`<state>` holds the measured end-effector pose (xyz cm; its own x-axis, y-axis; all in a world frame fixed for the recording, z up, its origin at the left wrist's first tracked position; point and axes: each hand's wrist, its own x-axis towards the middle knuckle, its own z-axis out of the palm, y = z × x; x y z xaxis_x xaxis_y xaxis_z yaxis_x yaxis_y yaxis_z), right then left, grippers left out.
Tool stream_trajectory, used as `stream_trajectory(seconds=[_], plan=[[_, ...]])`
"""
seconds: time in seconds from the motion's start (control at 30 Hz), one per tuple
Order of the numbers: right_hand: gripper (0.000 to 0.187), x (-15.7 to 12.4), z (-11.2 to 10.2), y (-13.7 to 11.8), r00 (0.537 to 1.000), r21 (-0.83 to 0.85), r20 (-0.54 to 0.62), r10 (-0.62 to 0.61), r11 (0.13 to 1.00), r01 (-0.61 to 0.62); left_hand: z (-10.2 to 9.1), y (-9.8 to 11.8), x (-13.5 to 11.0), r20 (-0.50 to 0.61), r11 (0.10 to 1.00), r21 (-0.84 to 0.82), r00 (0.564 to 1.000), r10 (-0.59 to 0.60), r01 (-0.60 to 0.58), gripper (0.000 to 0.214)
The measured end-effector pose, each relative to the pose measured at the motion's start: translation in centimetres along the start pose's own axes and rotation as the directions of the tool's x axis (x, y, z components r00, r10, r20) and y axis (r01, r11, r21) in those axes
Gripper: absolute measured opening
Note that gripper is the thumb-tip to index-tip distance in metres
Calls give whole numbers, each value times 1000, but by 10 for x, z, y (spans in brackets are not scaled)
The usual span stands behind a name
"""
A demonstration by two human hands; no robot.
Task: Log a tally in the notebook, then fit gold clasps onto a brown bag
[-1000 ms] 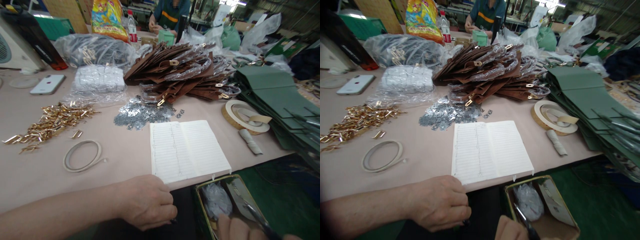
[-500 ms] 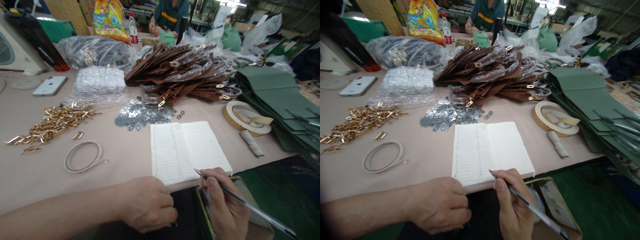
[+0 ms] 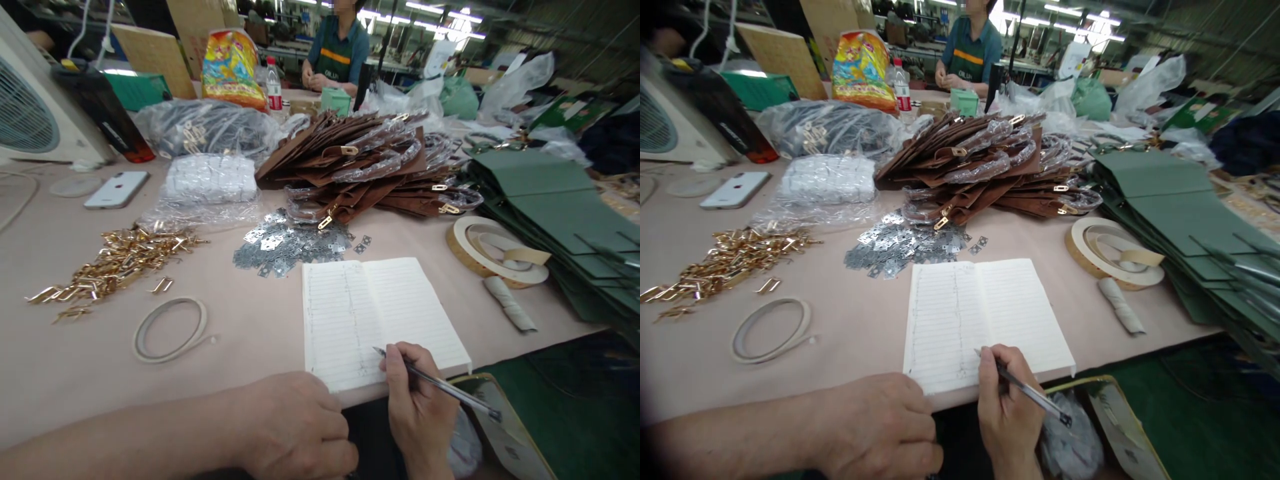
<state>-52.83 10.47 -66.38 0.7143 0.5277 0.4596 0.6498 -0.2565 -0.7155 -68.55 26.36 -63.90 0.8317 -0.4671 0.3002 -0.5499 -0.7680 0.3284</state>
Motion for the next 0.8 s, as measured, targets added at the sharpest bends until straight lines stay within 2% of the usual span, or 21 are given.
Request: stream_trajectory(seconds=[0.27, 0.8], plan=[[19, 0, 1, 0, 997, -18, -22, -72, 997, 72, -1, 0, 1, 27, 999, -31, 1000, -15, 16, 20], [16, -5, 1, 8, 996, -33, -34, -83, 996, 81, 2, 1, 1, 25, 999, -53, 1000, -8, 9, 16]])
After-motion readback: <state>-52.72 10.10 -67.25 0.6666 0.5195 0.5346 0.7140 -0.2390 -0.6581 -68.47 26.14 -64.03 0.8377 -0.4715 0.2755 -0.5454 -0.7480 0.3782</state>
